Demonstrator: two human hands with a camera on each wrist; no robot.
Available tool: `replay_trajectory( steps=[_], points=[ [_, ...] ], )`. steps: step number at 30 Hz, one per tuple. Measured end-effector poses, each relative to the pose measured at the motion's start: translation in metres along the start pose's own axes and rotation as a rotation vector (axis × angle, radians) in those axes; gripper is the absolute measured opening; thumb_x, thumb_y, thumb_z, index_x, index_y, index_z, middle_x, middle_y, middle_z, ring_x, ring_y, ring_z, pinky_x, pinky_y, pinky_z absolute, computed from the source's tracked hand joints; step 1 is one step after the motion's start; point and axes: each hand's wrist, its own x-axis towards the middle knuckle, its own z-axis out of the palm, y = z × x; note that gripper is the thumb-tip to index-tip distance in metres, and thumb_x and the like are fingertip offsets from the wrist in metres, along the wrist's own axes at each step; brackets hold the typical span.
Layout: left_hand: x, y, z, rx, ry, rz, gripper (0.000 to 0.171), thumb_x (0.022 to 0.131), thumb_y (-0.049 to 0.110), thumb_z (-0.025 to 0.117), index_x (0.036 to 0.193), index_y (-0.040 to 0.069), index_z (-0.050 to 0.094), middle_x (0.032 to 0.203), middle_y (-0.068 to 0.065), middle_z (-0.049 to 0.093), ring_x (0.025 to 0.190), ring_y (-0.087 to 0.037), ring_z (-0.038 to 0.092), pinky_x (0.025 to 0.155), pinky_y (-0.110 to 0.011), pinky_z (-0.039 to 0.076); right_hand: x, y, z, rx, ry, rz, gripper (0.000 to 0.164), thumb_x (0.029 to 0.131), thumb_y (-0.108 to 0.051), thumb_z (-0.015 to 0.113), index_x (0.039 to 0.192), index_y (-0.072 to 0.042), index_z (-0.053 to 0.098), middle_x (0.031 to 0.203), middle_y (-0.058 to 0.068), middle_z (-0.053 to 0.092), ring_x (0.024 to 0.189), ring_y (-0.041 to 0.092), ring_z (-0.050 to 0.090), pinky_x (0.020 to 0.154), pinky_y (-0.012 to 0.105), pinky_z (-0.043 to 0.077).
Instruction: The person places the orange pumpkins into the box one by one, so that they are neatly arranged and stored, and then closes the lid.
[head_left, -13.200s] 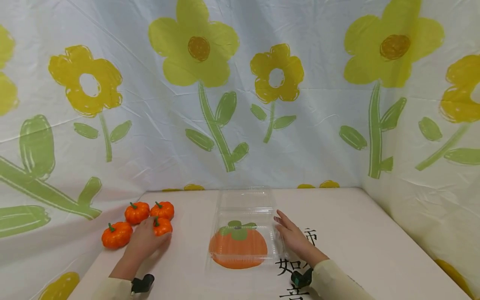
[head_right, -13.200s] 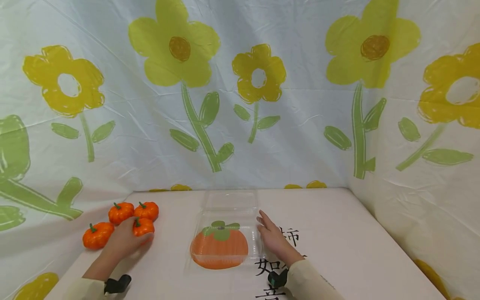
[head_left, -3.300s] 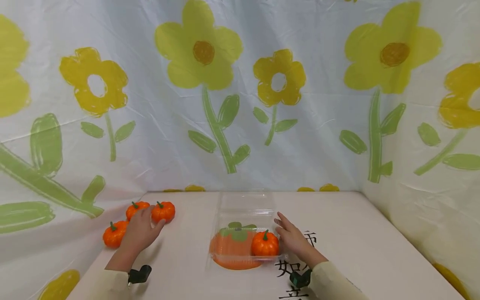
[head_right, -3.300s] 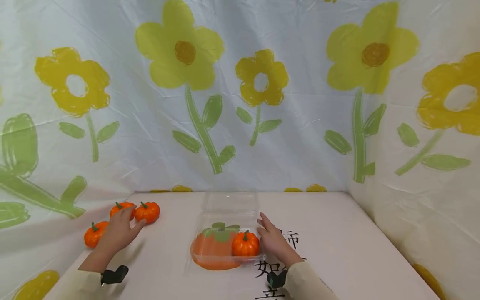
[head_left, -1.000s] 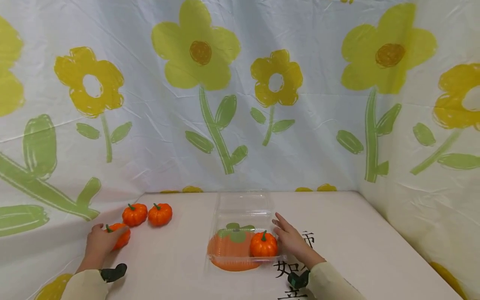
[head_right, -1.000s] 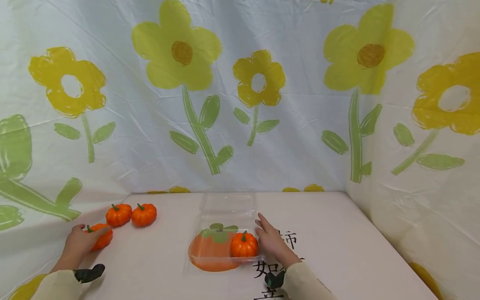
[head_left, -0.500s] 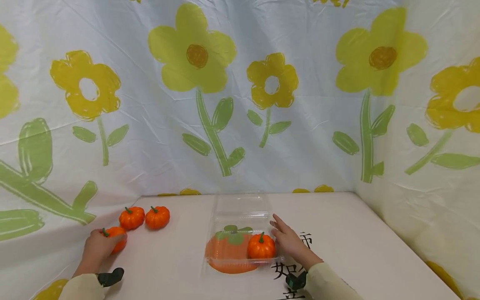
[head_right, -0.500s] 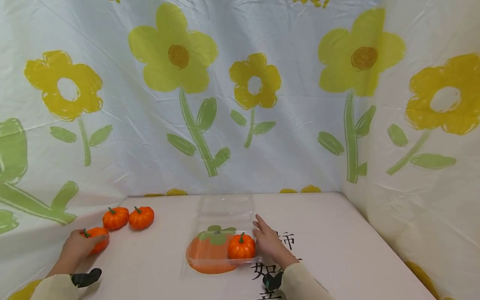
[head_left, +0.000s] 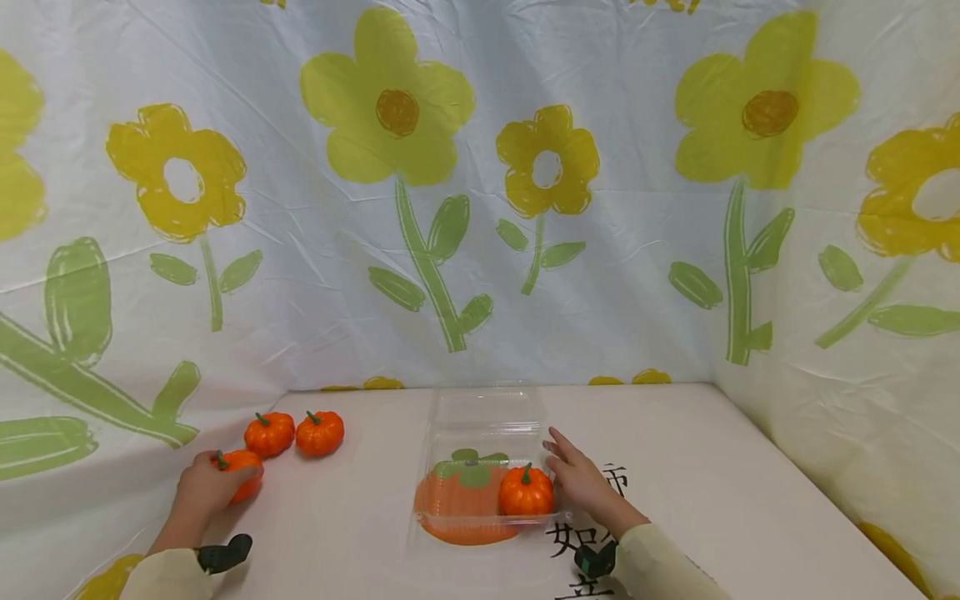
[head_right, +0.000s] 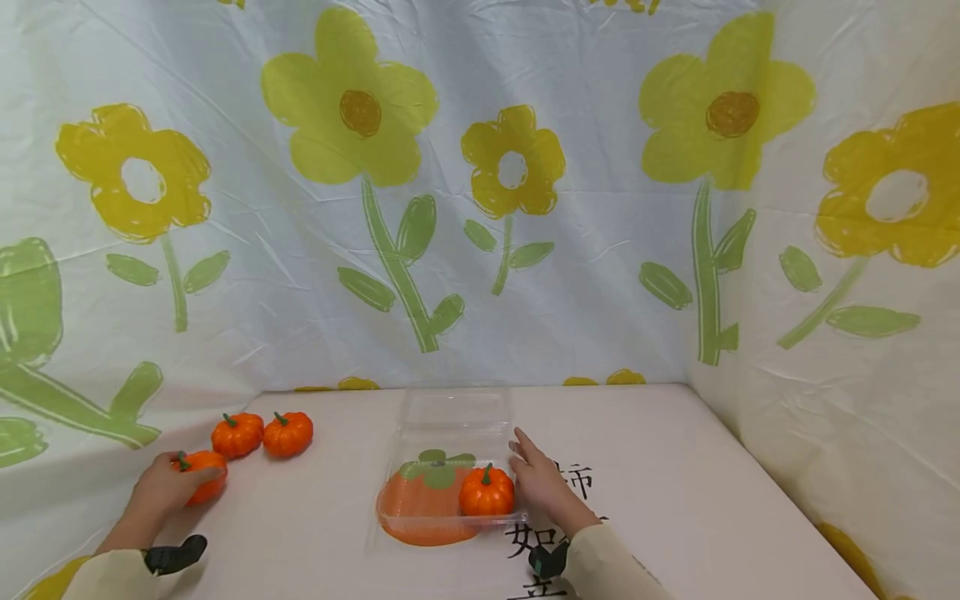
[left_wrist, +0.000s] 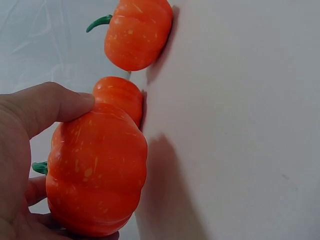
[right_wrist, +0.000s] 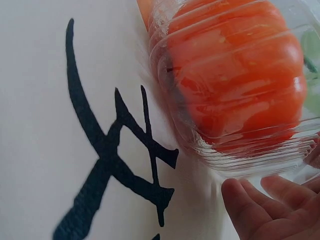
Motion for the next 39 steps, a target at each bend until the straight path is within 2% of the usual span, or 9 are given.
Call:
replay_trajectory(
  steps=[5, 12, 19, 23, 31, 39],
  points=[
    [-0.003, 0.003, -0.002, 0.016, -0.01, 0.071, 0.105, 0.084, 0.048, 0.066, 0.141, -0.021, 0.01, 0.136, -0.044, 0.024, 0.121, -0.053, 0.032, 0.109, -0.063, 0.029, 0.0, 0.0, 0.001, -0.003, 0.004, 0.005, 0.057, 0.102, -0.02, 0.042, 0.155, -0.017, 0.022, 0.152, 0.016, 0.04, 0.125, 0.043, 0.053, 0.099, 0.055, 0.047],
    [-0.003, 0.013, 0.002, -0.004, -0.029, 0.073, 0.105, 0.085, 0.045, 0.067, 0.144, -0.02, 0.009, 0.14, -0.044, 0.022, 0.124, -0.054, 0.029, 0.109, -0.063, 0.029, 0.001, 0.002, 0.001, 0.01, 0.0, -0.007, 0.057, 0.102, -0.019, 0.043, 0.155, -0.015, 0.023, 0.151, 0.018, 0.041, 0.126, 0.044, 0.051, 0.099, 0.054, 0.047],
    [-0.001, 0.022, 0.001, 0.039, -0.043, 0.163, 0.101, 0.086, 0.048, 0.064, 0.143, -0.019, 0.013, 0.14, -0.043, 0.026, 0.124, -0.054, 0.034, 0.106, -0.064, 0.033, 0.002, 0.002, -0.001, 0.024, -0.01, -0.006, 0.057, 0.102, -0.019, 0.043, 0.155, -0.015, 0.022, 0.151, 0.018, 0.04, 0.128, 0.044, 0.05, 0.099, 0.054, 0.047],
    [-0.002, 0.027, 0.002, 0.036, -0.047, 0.173, 0.103, 0.085, 0.05, 0.065, 0.144, -0.016, 0.013, 0.14, -0.043, 0.026, 0.122, -0.054, 0.035, 0.104, -0.065, 0.035, 0.002, 0.002, -0.001, 0.033, -0.012, -0.005, 0.058, 0.102, -0.019, 0.043, 0.155, -0.015, 0.022, 0.151, 0.018, 0.04, 0.127, 0.044, 0.05, 0.099, 0.054, 0.047],
    [-0.009, 0.038, 0.008, 0.005, -0.026, 0.242, 0.093, 0.086, 0.039, 0.066, 0.145, -0.013, 0.017, 0.139, -0.039, 0.033, 0.119, -0.05, 0.04, 0.1, -0.062, 0.041, 0.002, 0.003, -0.001, 0.03, -0.003, -0.012, 0.058, 0.102, -0.019, 0.043, 0.155, -0.016, 0.022, 0.151, 0.017, 0.041, 0.129, 0.044, 0.049, 0.099, 0.054, 0.047],
    [-0.016, 0.052, 0.013, -0.005, -0.057, 0.232, 0.097, 0.085, 0.037, 0.067, 0.147, -0.012, 0.012, 0.144, -0.038, 0.025, 0.122, -0.05, 0.036, 0.102, -0.062, 0.041, 0.002, 0.002, 0.001, 0.033, 0.0, -0.014, 0.058, 0.102, -0.018, 0.043, 0.155, -0.015, 0.021, 0.151, 0.018, 0.041, 0.131, 0.044, 0.046, 0.1, 0.054, 0.046]
  ],
)
